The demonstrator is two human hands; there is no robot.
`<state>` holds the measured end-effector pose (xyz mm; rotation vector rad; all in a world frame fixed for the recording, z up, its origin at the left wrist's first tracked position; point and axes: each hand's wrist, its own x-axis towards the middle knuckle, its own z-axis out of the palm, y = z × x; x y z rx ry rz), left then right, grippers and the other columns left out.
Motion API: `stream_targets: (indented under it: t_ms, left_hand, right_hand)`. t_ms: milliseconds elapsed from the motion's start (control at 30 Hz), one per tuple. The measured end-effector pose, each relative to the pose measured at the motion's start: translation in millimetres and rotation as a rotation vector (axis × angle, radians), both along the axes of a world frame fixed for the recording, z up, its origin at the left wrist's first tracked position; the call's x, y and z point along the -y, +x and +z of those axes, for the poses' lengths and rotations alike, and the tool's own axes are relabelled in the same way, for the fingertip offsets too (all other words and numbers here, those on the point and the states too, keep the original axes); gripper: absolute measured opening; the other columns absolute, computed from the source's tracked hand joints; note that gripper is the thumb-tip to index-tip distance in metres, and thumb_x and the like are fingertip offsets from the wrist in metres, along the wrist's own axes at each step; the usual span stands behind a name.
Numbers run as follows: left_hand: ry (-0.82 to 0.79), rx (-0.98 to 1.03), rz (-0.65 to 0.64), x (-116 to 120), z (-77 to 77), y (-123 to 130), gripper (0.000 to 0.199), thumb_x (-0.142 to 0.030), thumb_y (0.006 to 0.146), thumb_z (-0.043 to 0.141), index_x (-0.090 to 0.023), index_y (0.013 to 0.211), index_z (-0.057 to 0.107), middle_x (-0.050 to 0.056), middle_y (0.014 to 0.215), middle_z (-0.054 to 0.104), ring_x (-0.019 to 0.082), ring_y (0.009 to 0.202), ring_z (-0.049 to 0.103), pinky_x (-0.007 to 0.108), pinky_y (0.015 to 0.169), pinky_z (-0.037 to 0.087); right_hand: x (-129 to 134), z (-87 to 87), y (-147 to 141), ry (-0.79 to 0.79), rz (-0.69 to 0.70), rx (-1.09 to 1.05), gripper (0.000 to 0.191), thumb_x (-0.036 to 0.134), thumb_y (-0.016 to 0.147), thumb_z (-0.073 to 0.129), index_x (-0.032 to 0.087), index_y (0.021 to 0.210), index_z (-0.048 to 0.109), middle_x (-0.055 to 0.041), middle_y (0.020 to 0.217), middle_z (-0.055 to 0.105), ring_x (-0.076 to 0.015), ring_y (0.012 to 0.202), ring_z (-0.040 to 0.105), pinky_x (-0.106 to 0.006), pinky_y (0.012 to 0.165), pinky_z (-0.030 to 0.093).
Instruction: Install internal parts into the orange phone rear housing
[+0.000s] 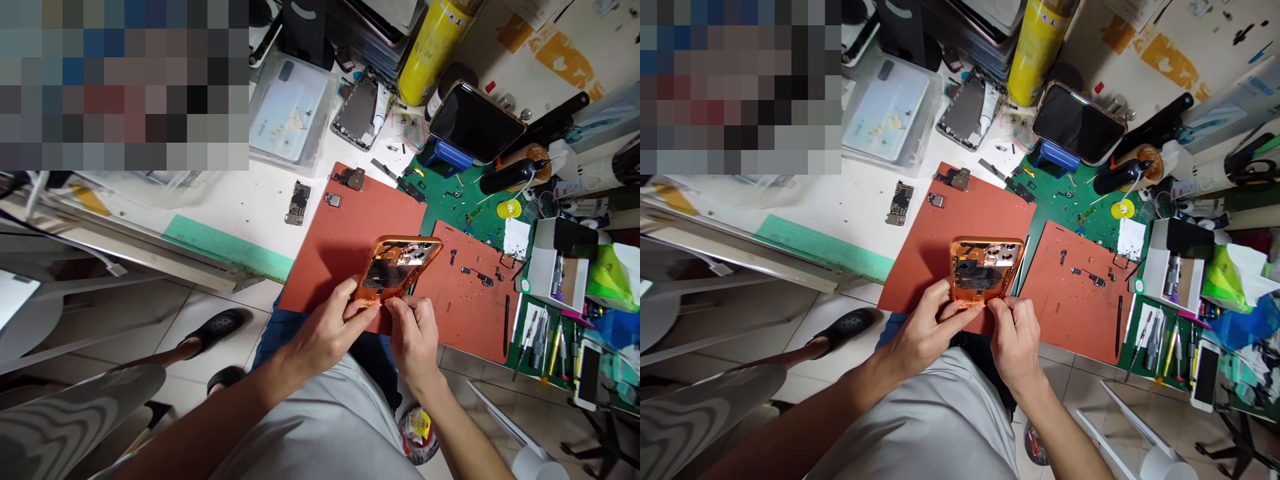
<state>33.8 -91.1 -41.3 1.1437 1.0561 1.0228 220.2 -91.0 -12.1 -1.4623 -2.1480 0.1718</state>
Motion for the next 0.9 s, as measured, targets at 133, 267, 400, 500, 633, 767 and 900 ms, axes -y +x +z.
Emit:
stream_targets:
  t_ms: [133, 267, 400, 500, 633, 767, 900]
  left_hand:
    - [0.022, -0.025, -0.014, -1, 1.2, 0, 0.053, -0.041, 0.11, 0.06, -0.024, 0.159, 0.047, 0.014, 0.153, 0.063, 0.029, 0.141, 0.067, 0.048, 0.115, 0.062]
    - [0.012, -0.017, -0.02, -3, 6.9, 0, 0.051, -0.039, 0.11, 0.061, -0.024, 0.158, 0.048, 0.014, 0.153, 0.063, 0.029, 0.138, 0.069, 0.047, 0.114, 0.062]
    - [-0.028, -0.02, 0.0, -7, 12.8, 0, 0.045, -0.034, 0.11, 0.063, -0.026, 0.153, 0.052, 0.012, 0.147, 0.067, 0.027, 0.136, 0.07, 0.046, 0.113, 0.063]
    - [0.08, -0.084, 0.019, -7, 11.6, -2, 0.045, -0.028, 0.111, 0.062, -0.028, 0.154, 0.051, 0.012, 0.147, 0.066, 0.025, 0.133, 0.072, 0.041, 0.108, 0.066]
    - [0.445, -0.28, 0.027, -8, 8.6, -9, 0.043, -0.013, 0.109, 0.059, -0.03, 0.149, 0.062, 0.012, 0.152, 0.06, 0.026, 0.138, 0.068, 0.038, 0.106, 0.067]
    - [0.62, -0.507, 0.014, -11, 16.7, -14, 0.046, -0.001, 0.106, 0.05, -0.024, 0.141, 0.07, 0.012, 0.141, 0.059, 0.024, 0.133, 0.068, 0.034, 0.109, 0.064]
    - [0.608, -0.566, -0.033, -14, 26.1, -15, 0.049, -0.001, 0.107, 0.047, -0.025, 0.145, 0.066, 0.011, 0.134, 0.059, 0.021, 0.128, 0.069, 0.032, 0.109, 0.062]
  right_hand:
    - [2, -2.6, -4, -0.035, -0.074, -0.077, 0.03, 0.006, 0.105, 0.061, 0.022, 0.13, 0.067, -0.0073, 0.101, 0.063, -0.0211, 0.089, 0.059, -0.033, 0.072, 0.051]
    - [4, 0.5, -5, -0.071, -0.137, -0.201, 0.025, 0.009, 0.105, 0.062, 0.025, 0.122, 0.07, -0.0069, 0.101, 0.065, -0.0215, 0.091, 0.061, -0.034, 0.075, 0.052]
    - [6, 19.4, -10, -0.2, -0.187, -0.401, 0.018, 0.012, 0.108, 0.058, 0.025, 0.11, 0.069, -0.0044, 0.097, 0.069, -0.0185, 0.087, 0.065, -0.033, 0.078, 0.055]
    - [8, 33.4, -15, -0.384, -0.241, -0.585, 0.013, 0.02, 0.111, 0.058, 0.025, 0.106, 0.07, -0.0018, 0.091, 0.069, -0.0155, 0.077, 0.066, -0.028, 0.071, 0.056]
    - [9, 36.5, -20, -0.636, -0.333, -0.891, 0.014, 0.033, 0.109, 0.065, 0.023, 0.106, 0.073, -0.0016, 0.086, 0.07, -0.0158, 0.075, 0.068, -0.029, 0.072, 0.059]
    - [11, 33.2, -23, -0.72, -0.387, -1.052, 0.019, 0.041, 0.104, 0.073, 0.022, 0.102, 0.077, -0.002, 0.083, 0.071, -0.0165, 0.077, 0.067, -0.031, 0.077, 0.06]
    - [12, 34.2, -27, -0.73, -0.439, -1.12, 0.021, 0.043, 0.099, 0.08, 0.023, 0.1, 0.08, -0.0027, 0.085, 0.074, -0.0159, 0.076, 0.068, -0.029, 0.075, 0.06]
